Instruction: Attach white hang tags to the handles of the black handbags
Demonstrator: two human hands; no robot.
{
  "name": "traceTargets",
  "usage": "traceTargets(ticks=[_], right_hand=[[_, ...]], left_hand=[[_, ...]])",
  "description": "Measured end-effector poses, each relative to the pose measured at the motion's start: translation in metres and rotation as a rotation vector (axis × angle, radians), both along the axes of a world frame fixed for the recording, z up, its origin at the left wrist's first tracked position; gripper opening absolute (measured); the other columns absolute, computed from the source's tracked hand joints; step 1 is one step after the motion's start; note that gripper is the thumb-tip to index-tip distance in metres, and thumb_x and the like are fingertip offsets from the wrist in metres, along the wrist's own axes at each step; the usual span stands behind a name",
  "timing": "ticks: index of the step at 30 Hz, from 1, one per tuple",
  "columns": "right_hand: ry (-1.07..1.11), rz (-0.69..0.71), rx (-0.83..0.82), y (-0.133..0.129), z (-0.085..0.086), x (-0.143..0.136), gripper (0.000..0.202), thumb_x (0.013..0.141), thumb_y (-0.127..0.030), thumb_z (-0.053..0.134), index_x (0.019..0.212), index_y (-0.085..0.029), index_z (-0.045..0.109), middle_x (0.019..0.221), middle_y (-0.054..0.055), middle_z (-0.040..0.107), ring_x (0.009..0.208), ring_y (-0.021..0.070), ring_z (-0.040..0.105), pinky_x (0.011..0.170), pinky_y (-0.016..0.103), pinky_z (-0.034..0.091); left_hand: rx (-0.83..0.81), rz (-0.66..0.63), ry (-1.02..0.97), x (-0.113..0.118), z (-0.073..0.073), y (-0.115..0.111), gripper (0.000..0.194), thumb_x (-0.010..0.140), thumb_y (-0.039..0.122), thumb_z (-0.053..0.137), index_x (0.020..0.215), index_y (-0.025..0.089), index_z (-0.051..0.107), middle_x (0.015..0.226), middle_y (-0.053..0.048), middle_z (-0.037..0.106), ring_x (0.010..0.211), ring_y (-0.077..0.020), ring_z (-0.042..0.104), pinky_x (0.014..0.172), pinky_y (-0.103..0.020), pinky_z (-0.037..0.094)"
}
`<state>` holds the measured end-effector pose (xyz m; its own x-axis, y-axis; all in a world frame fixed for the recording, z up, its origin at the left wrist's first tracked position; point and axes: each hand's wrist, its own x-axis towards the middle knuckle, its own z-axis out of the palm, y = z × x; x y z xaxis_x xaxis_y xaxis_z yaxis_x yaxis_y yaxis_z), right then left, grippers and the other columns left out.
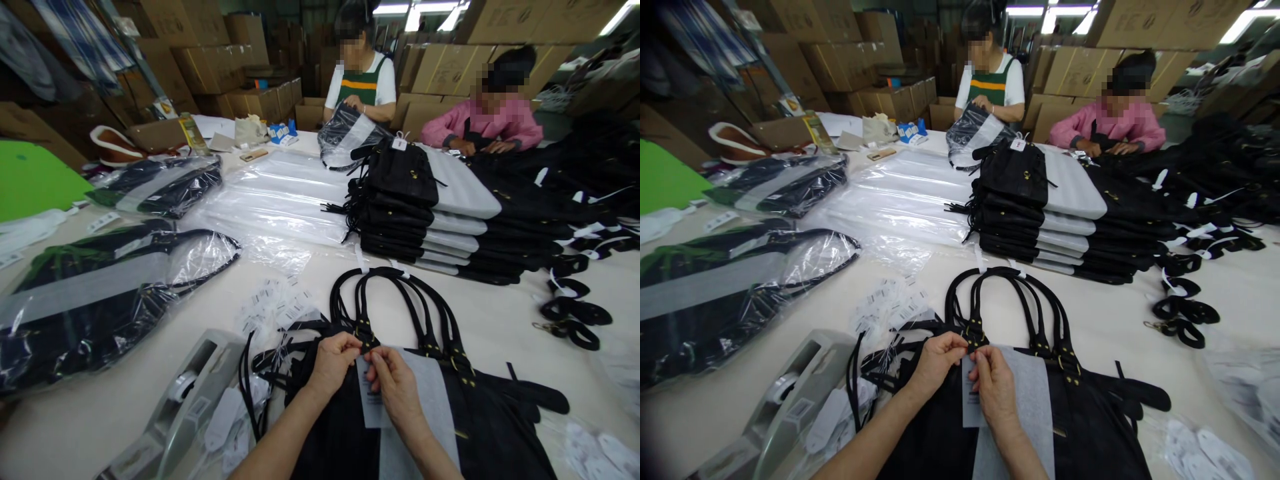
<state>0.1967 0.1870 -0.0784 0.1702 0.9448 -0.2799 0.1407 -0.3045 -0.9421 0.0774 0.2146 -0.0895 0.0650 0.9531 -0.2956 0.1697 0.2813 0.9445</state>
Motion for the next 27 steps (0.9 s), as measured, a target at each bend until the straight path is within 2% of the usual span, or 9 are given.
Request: traceTargets(ticks=[6,8,11,14,19,27], right_hand=[[0.064,-0.008,-0.08,0.0064,-0.0002,-0.0004,0.036,0.067,-0.054,0.053,0.065,-0.018,0.052,0.044,-0.004,0.051,0.036,0.0085,0.042,0.037,0.021,0.035],[0.076,-0.01,-0.091,0.0065,-0.0007,-0.0004,0.036,0.066,-0.053,0.054,0.066,-0.018,0.052,0.044,-0.003,0.051,0.037,0.0087,0.043,0.038,0.021,0.035],[0.094,-0.007,-0.104,0.0065,-0.0019,0.0004,0.034,0.066,-0.051,0.055,0.066,-0.017,0.053,0.044,-0.003,0.051,0.037,0.0085,0.043,0.038,0.02,0.034],[0.123,-0.005,-0.113,0.0073,-0.0036,0.002,0.034,0.066,-0.05,0.056,0.066,-0.016,0.053,0.043,-0.004,0.05,0.037,0.008,0.042,0.038,0.02,0.033],[0.167,-0.002,-0.117,0.0089,-0.004,0.0041,0.034,0.066,-0.05,0.057,0.065,-0.016,0.054,0.045,-0.003,0.051,0.038,0.0077,0.042,0.039,0.02,0.033],[0.161,-0.003,-0.117,0.0085,-0.0016,0.0023,0.035,0.065,-0.051,0.058,0.064,-0.016,0.054,0.043,-0.004,0.05,0.037,0.0079,0.041,0.038,0.02,0.032]], left_hand=[[-0.027,0.106,-0.039,0.0005,-0.0038,-0.0005,0.034,0.067,0.015,0.049,0.101,0.016,0.041,0.053,0.009,0.056,0.044,-0.009,0.052,0.048,-0.019,0.041],[-0.022,0.106,-0.03,0.0002,-0.0042,-0.0007,0.027,0.069,0.017,0.047,0.095,0.016,0.043,0.054,0.007,0.058,0.044,-0.0096,0.053,0.047,-0.019,0.041],[-0.001,0.062,-0.004,0.001,-0.0034,-0.0015,0.004,0.071,0.02,0.047,0.071,0.017,0.049,0.053,0.004,0.059,0.042,-0.0088,0.05,0.044,-0.019,0.038],[0.051,0.011,0.046,0.0029,-0.0001,-0.0032,0.012,0.071,0.018,0.048,0.061,0.016,0.055,0.054,0.003,0.058,0.044,-0.0085,0.049,0.045,-0.019,0.038],[0.179,-0.065,0.136,0.0041,0.0055,-0.0061,0.016,0.071,0.013,0.051,0.064,0.017,0.065,0.068,-0.001,0.061,0.067,-0.0131,0.056,0.065,-0.023,0.042],[0.23,-0.125,0.218,0.0041,-0.001,-0.007,0.022,0.075,0.012,0.047,0.063,0.018,0.064,0.066,-0.001,0.057,0.064,-0.0126,0.055,0.062,-0.022,0.041]])
